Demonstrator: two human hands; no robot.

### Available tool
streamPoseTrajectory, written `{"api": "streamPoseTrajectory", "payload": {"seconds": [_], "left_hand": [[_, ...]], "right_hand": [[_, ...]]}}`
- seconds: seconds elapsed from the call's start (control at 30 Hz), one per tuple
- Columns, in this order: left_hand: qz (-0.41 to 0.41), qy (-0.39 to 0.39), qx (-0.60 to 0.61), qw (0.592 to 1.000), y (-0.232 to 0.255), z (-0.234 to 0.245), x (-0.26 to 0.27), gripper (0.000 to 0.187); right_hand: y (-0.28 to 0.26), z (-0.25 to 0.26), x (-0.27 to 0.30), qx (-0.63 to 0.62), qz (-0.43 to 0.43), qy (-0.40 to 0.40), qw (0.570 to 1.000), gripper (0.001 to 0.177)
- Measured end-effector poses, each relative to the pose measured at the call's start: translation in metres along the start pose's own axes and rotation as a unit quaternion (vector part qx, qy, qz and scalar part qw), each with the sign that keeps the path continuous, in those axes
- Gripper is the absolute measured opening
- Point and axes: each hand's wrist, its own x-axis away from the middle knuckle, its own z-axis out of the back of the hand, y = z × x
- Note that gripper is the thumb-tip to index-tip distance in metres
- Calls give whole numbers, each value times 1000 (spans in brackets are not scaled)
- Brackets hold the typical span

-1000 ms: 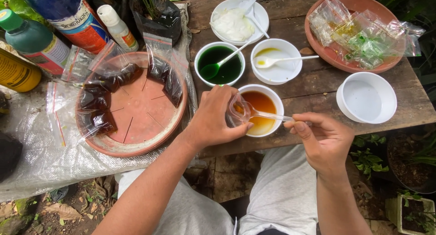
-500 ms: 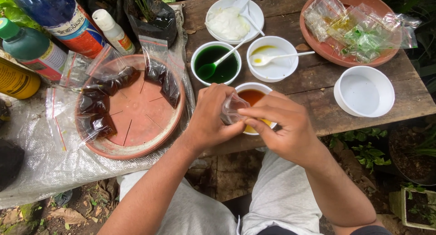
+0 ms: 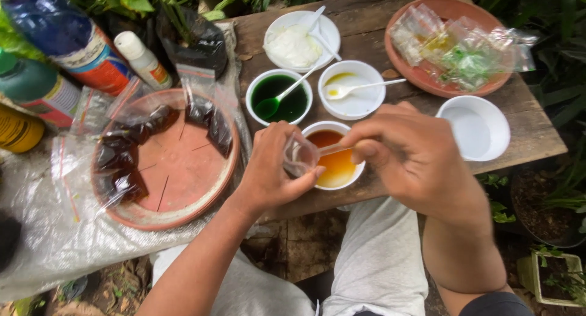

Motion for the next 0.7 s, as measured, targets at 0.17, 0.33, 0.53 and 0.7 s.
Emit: {"api": "streamPoseTrajectory", "payload": {"seconds": [0.17, 0.33, 0.53, 0.7], "left_hand": [[-2, 12, 2, 1000, 3, -4, 2, 40], [-20, 43, 10, 999, 5, -4, -1, 38], [12, 27, 26, 999, 6, -3, 0, 40], [15, 28, 15, 999, 10, -4, 0, 29]], "right_hand": [[2, -21, -10, -14, -15, -81, 996, 32], [-3, -36, -7, 1, 7, -88, 996, 13], [-16, -26, -6, 9, 72, 27, 997, 27], [-14, -34, -9, 27, 68, 12, 997, 24]]}}
